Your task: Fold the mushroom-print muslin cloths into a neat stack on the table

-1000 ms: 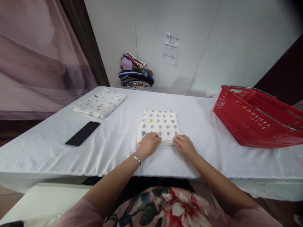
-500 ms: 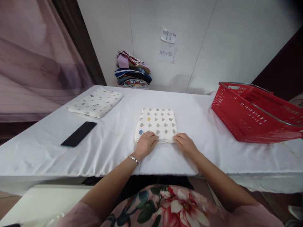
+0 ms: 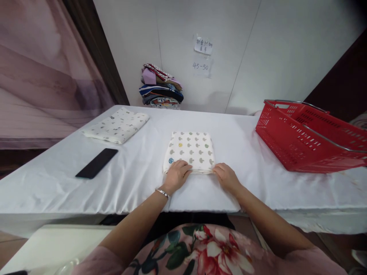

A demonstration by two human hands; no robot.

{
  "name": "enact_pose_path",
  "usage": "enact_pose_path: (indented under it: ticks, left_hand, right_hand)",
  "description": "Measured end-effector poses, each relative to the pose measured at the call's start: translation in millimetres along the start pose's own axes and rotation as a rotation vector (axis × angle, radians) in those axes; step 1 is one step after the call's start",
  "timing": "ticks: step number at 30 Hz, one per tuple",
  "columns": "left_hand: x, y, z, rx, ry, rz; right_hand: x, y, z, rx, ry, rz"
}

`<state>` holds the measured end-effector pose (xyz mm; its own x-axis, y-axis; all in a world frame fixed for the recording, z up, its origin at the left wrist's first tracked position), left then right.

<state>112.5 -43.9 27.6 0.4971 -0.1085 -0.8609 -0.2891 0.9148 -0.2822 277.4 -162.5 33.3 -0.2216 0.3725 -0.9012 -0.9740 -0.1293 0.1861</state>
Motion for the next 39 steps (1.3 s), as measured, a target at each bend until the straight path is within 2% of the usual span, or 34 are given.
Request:
enact_pose_path:
  ticks: [9, 20, 32, 39]
  left_hand:
    - [0.7, 0.6, -0.2, 0.006, -0.019, -0.015]
    - [1.0, 1.4, 0.0, -0.003, -0.003, 0.003]
    - [1.4, -3.0, 6.9, -0.040, 0.000, 0.013]
    - [4.5, -8.8, 11.6, 0.000, 0.014, 0.026]
  right_hand:
    - [7.0, -3.9, -3.4, 0.030, 0.048, 0.072]
    - [10.4, -9.7, -2.4, 0.073, 0.019, 0.106]
    - [11.1, 4.8, 16.3, -0.013, 0.034, -0.107]
    - [15.3, 13.5, 29.4, -0.051, 0.017, -0.075]
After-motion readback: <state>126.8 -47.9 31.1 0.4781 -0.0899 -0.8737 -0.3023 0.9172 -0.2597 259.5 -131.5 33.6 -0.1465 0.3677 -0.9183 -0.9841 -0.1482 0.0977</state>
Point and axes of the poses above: each hand's wrist, its own z-axis towards the middle knuckle, its own x-axis out of the palm, y = z × x, the point moved 6 cm from there along z, towards the middle knuckle, and after that the axes turned 6 degrees about y, right-handed, at the moved point
